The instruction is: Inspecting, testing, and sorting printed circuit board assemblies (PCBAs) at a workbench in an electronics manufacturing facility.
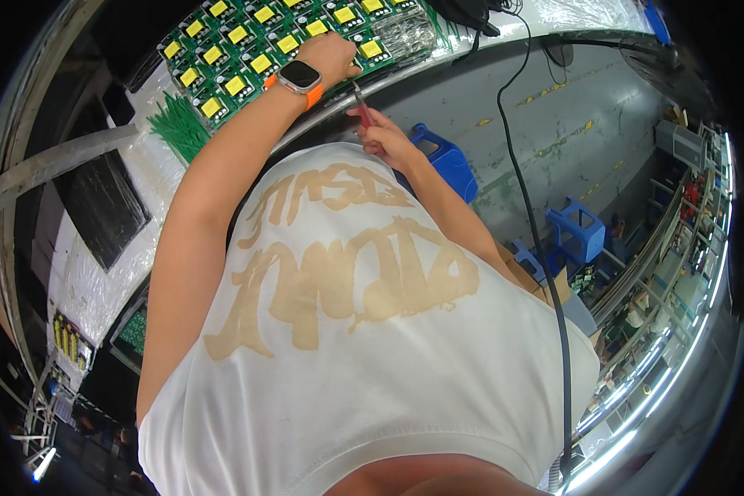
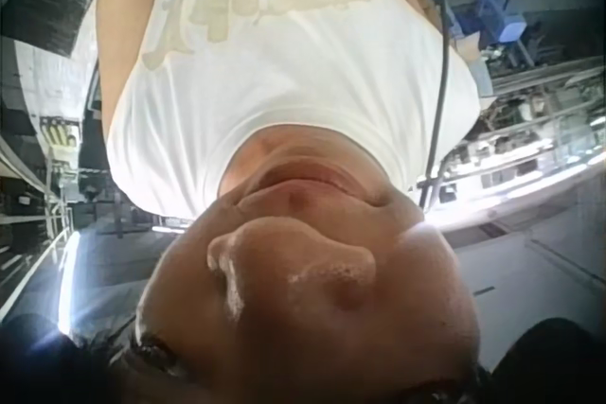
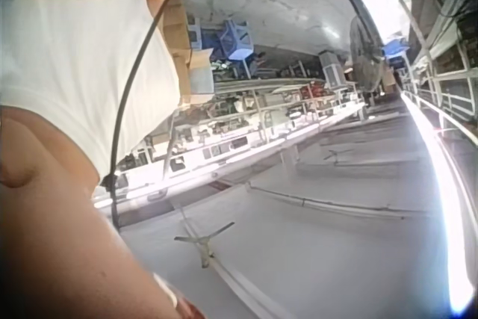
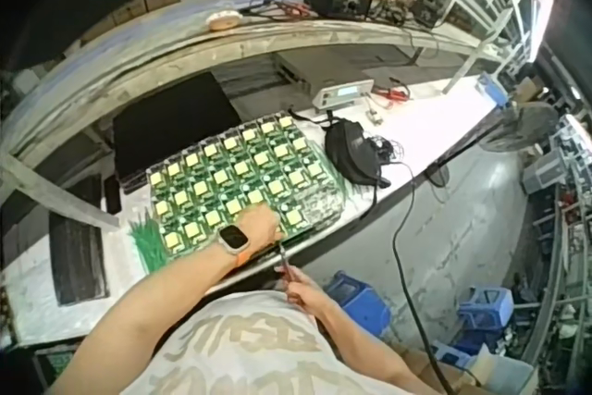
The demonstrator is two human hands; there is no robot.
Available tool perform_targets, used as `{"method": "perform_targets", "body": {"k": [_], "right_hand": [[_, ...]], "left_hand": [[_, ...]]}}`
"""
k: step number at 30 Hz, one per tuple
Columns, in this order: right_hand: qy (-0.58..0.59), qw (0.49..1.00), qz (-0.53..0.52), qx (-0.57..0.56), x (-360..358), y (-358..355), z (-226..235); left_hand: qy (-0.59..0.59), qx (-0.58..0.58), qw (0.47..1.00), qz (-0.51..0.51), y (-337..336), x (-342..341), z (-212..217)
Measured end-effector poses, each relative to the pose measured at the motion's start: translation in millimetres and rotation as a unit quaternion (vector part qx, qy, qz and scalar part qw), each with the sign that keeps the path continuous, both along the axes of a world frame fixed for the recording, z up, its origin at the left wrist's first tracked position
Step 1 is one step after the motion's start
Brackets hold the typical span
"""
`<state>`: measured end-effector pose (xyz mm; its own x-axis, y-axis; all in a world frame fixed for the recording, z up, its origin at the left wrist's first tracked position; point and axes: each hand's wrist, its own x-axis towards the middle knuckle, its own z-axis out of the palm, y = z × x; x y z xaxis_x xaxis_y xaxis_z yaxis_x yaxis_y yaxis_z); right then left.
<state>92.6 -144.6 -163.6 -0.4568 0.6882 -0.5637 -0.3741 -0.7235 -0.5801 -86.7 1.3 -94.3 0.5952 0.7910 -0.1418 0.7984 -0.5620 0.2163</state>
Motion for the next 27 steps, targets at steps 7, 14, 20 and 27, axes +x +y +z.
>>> {"method": "perform_targets", "body": {"k": [7, 14, 20, 27], "right_hand": [[0.012, 1.0, 0.008, 0.003, 1.4, 1.3, -2.6], [-0.024, 0.998, 0.035, 0.04, 6.5, 4.0, -10.8], [-0.133, 0.982, 0.101, 0.084, 16.6, 12.6, 8.8], [-0.28, 0.946, 0.108, 0.123, 11.8, 19.6, 42.4]], "left_hand": [[0.009, 0.008, 1.0, -0.005, -0.1, 1.8, -0.6], [0.007, -0.002, 1.0, -0.006, -1.8, 5.7, 1.8], [0.005, 0.001, 1.0, -0.007, 0.8, 6.4, 5.7], [0.002, 0.008, 1.0, -0.009, 3.1, 11.4, 4.7]]}}
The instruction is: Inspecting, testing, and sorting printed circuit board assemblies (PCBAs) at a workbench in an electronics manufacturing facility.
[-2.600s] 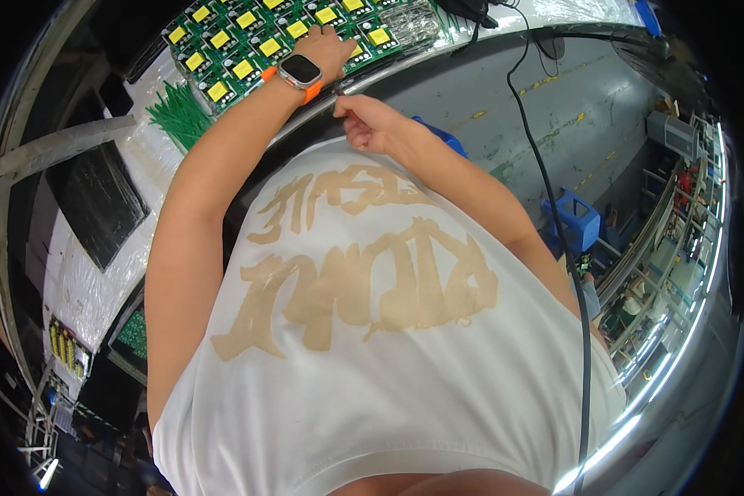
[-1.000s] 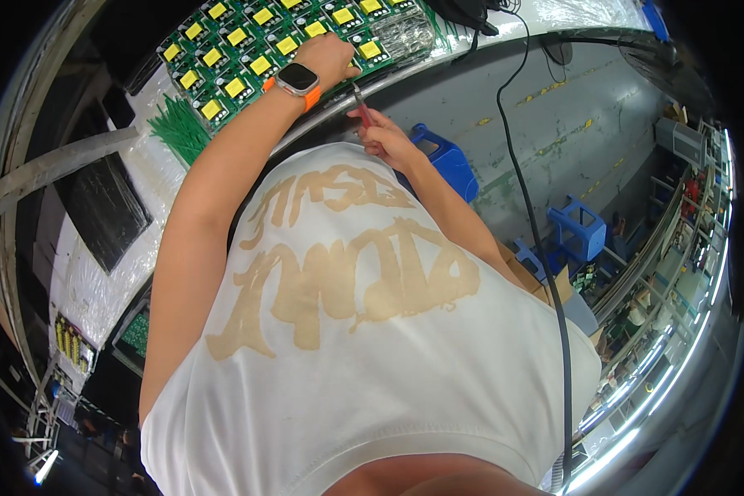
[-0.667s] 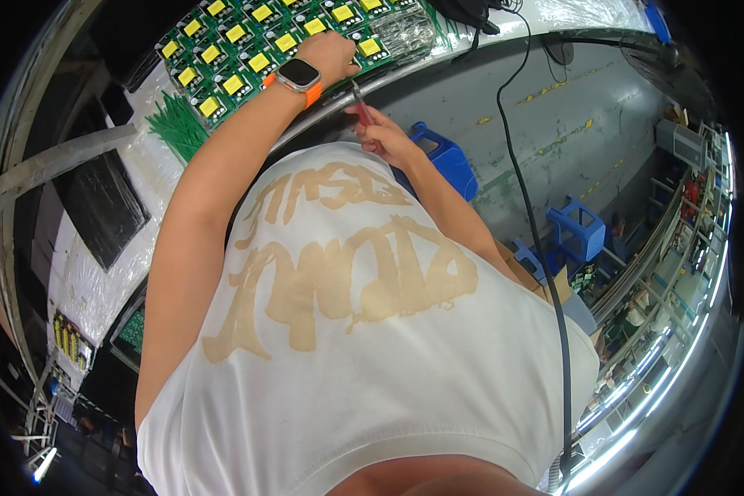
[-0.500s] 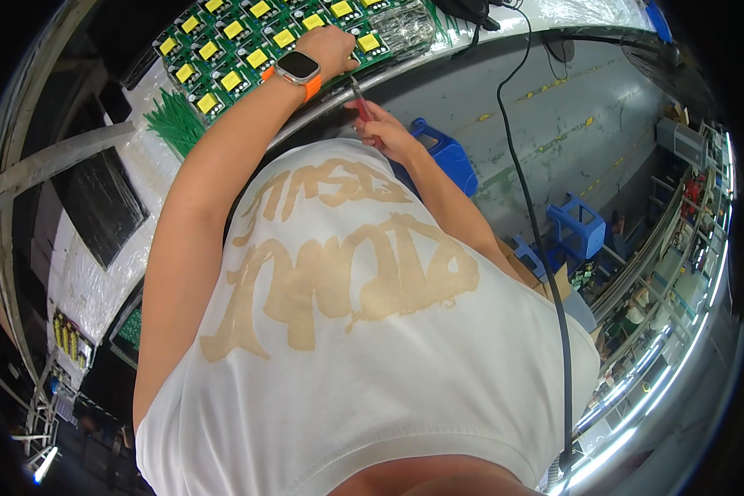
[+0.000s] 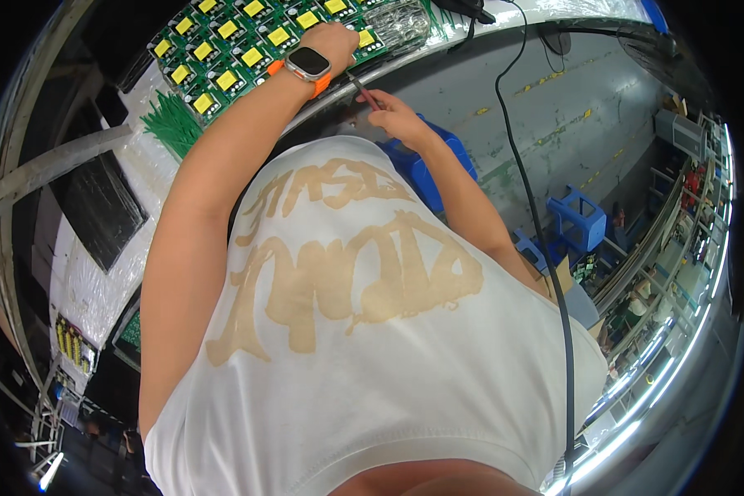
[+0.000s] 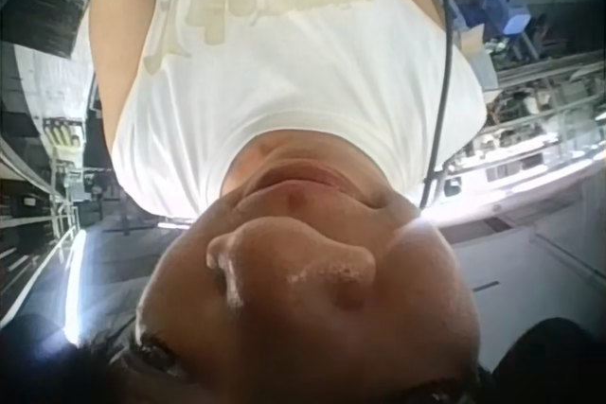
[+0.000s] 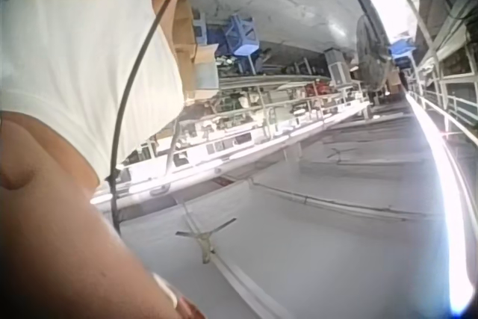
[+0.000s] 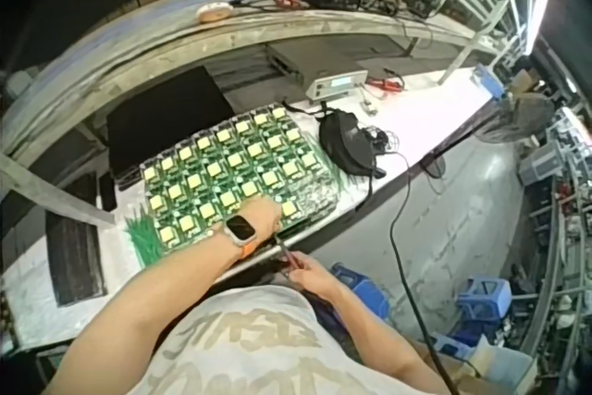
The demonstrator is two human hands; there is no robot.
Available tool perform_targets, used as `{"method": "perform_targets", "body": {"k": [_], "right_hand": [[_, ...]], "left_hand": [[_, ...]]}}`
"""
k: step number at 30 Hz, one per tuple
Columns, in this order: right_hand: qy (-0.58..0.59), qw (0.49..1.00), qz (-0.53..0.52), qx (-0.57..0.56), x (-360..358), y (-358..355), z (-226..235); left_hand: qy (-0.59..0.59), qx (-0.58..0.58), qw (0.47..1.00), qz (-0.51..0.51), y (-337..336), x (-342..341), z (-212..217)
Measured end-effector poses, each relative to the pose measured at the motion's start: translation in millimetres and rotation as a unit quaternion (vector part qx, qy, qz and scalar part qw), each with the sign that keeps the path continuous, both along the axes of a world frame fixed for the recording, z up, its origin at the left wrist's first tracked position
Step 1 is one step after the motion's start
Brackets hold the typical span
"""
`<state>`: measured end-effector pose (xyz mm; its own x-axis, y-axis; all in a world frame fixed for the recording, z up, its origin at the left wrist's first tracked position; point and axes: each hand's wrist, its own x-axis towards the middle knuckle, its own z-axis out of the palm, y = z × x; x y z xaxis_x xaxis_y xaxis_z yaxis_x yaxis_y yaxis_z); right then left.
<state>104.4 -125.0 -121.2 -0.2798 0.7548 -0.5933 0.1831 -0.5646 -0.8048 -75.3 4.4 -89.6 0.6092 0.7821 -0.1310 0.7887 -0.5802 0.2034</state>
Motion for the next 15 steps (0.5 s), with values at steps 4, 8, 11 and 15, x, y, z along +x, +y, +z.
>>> {"method": "perform_targets", "body": {"k": [4, 8, 11, 15], "right_hand": [[-0.069, 0.997, -0.004, -0.027, -7.3, 8.1, 16.2], [-0.169, 0.982, 0.039, -0.076, -15.1, 22.8, 25.6], [-0.207, 0.971, 0.074, -0.098, -20.4, 30.2, 30.6], [-0.157, 0.981, 0.026, -0.112, -12.1, 13.3, 31.6]], "left_hand": [[0.001, 0.014, 1.0, 0.003, 3.2, 3.6, -2.5], [0.001, 0.026, 1.0, 0.003, 2.8, 8.3, -5.1], [0.002, 0.034, 0.999, -0.001, -1.8, 11.1, -7.2], [-0.009, 0.024, 1.0, 0.002, -6.7, 8.2, -12.6]]}}
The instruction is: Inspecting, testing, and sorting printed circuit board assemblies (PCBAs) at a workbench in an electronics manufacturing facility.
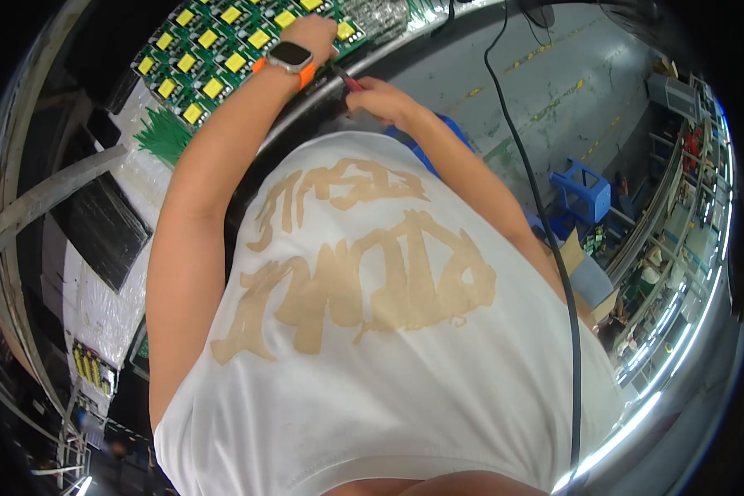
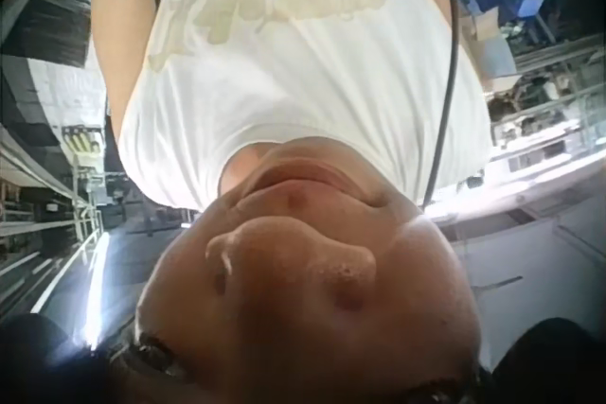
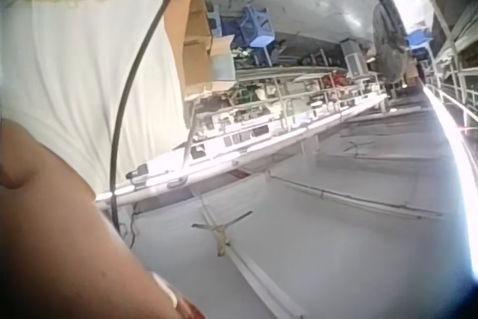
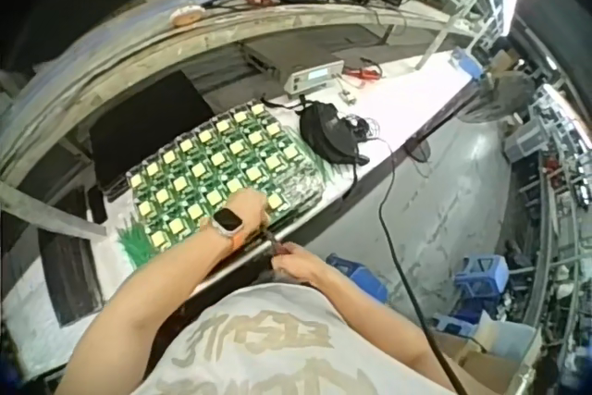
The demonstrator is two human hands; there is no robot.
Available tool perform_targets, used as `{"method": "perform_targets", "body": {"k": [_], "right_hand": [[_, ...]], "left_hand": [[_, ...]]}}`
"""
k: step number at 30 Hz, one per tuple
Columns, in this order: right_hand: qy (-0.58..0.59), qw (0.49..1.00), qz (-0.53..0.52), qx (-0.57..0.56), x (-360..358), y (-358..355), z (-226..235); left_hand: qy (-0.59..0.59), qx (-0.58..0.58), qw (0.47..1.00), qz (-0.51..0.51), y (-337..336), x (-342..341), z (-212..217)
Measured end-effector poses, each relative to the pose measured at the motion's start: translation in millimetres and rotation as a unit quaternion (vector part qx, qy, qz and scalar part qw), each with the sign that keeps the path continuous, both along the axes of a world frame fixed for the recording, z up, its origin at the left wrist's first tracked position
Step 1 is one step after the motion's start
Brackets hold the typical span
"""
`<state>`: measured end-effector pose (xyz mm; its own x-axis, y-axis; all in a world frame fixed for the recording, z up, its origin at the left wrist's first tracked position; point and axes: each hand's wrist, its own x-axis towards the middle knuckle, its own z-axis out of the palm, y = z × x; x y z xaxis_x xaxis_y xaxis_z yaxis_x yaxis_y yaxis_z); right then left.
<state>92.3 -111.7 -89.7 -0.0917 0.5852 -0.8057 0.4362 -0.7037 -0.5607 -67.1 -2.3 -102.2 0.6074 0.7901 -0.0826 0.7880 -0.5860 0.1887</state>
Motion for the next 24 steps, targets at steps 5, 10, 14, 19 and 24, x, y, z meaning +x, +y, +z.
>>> {"method": "perform_targets", "body": {"k": [5, 10, 14, 19, 24], "right_hand": [[0.113, 0.986, -0.123, 0.02, 19.4, -14.0, -7.2], [0.197, 0.959, -0.201, 0.022, 33.8, -16.7, -24.6], [0.241, 0.948, -0.207, 0.011, 37.8, -9.8, -32.2], [0.269, 0.94, -0.209, 0.003, 38.9, -5.1, -35.2], [0.31, 0.925, -0.22, -0.007, 41.6, -2.9, -40.1]], "left_hand": [[0.0, -0.023, 0.999, 0.027, 5.0, -9.2, 8.5], [-0.032, -0.011, 0.999, 0.037, 8.1, -1.5, 11.3], [-0.081, 0.03, 0.996, 0.027, 10.9, 3.6, -3.8], [-0.104, 0.051, 0.993, -0.005, 18.2, 8.3, -19.2], [-0.043, 0.023, 0.999, -0.012, 24.8, 10.6, -19.1]]}}
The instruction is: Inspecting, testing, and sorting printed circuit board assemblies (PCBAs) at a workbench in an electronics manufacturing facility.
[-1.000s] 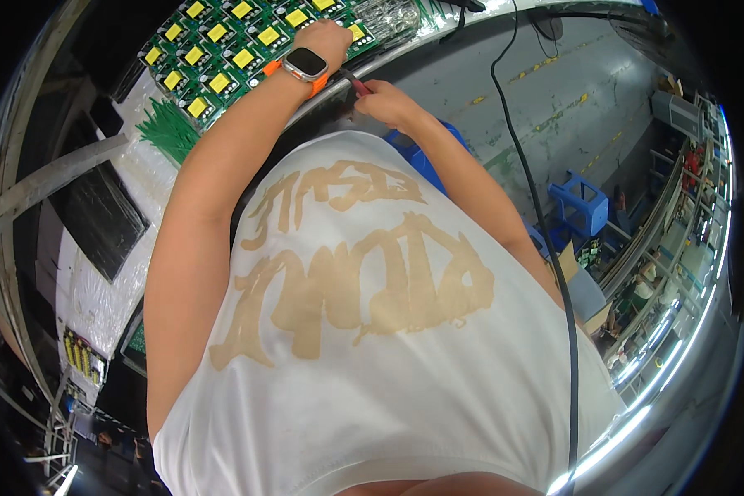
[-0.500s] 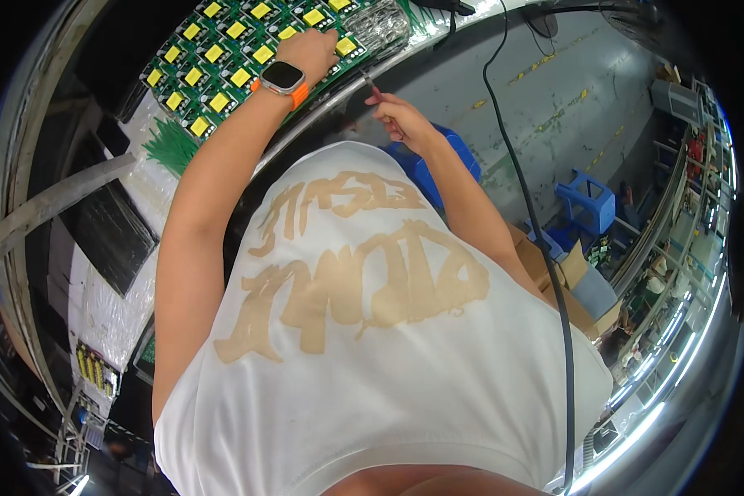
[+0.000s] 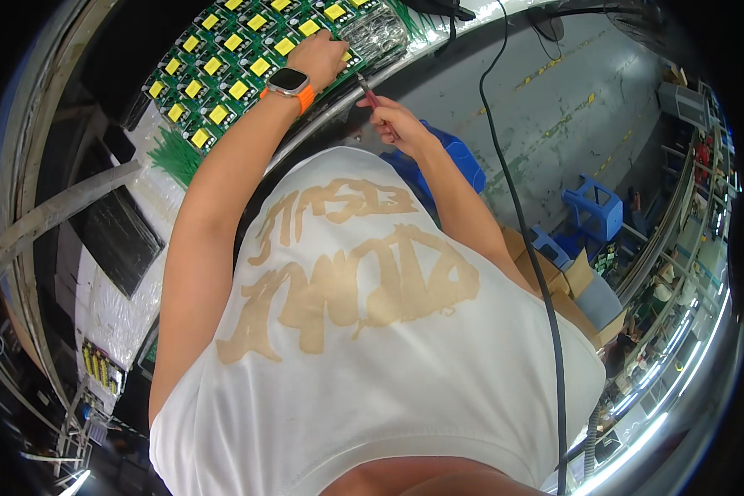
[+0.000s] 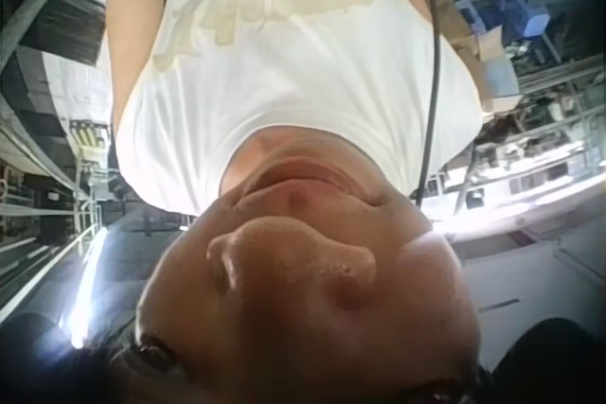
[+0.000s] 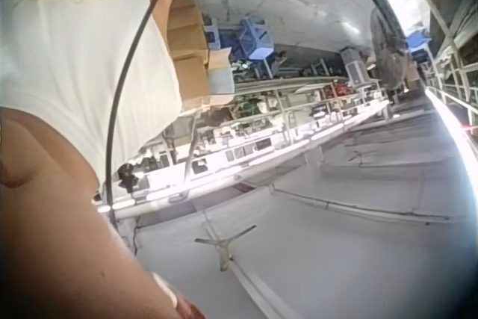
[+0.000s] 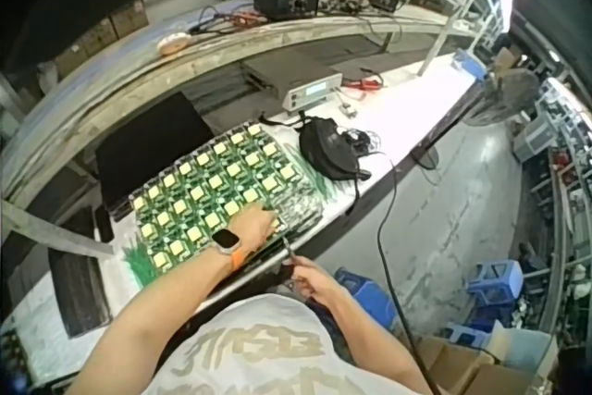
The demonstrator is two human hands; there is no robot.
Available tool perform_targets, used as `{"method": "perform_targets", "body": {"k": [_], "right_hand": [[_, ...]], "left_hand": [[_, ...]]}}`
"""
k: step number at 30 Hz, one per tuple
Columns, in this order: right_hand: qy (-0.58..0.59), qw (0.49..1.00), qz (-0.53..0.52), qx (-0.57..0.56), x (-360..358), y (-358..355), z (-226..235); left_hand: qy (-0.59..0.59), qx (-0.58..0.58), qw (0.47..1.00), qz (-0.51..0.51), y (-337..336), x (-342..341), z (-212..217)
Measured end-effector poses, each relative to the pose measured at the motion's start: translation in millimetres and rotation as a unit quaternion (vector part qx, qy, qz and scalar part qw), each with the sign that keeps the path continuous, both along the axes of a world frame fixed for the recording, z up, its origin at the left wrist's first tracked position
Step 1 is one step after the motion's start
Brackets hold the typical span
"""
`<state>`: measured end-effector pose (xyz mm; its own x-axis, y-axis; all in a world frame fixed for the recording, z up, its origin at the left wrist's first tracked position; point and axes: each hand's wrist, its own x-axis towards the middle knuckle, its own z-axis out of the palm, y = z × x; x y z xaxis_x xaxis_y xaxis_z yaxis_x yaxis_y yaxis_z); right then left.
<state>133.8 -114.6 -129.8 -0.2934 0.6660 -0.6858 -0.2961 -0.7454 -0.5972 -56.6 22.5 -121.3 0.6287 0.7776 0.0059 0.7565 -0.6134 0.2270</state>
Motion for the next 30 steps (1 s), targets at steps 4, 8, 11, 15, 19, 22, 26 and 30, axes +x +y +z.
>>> {"method": "perform_targets", "body": {"k": [4, 8, 11, 15, 19, 22, 26, 30], "right_hand": [[0.011, 1.0, -0.001, -0.002, -0.8, 0.2, 1.1], [0.013, 1.0, -0.002, 0.015, -0.9, -2.6, -2.1], [-0.024, 0.999, 0.018, 0.022, -0.6, -1.4, 1.2], [-0.112, 0.991, 0.053, 0.041, -2.9, 2.2, 10.9], [-0.261, 0.958, 0.089, 0.079, -13.0, 7.4, 13.2], [-0.415, 0.888, 0.161, 0.114, -20.0, 10.5, 8.4], [-0.469, 0.86, 0.163, 0.114, -17.5, 0.3, 6.9], [-0.408, 0.902, 0.105, 0.09, -7.6, -15.3, -1.9]], "left_hand": [[0.022, -0.016, 1.0, 0.002, 3.2, 1.6, -0.5], [0.022, -0.017, 1.0, 0.015, 1.0, 8.4, 2.5], [0.033, -0.028, 0.999, 0.024, -1.4, 15.8, 18.6], [0.04, -0.037, 0.997, 0.045, -6.1, 26.2, 25.9], [0.029, -0.026, 0.997, 0.074, -7.5, 33.3, 21.3], [0.059, 0.006, 0.995, 0.077, -6.6, 37.9, 16.4], [0.056, -0.029, 0.995, 0.073, -2.7, 36.9, 21.8], [0.048, -0.06, 0.993, 0.093, -7.5, 37.8, 27.2]]}}
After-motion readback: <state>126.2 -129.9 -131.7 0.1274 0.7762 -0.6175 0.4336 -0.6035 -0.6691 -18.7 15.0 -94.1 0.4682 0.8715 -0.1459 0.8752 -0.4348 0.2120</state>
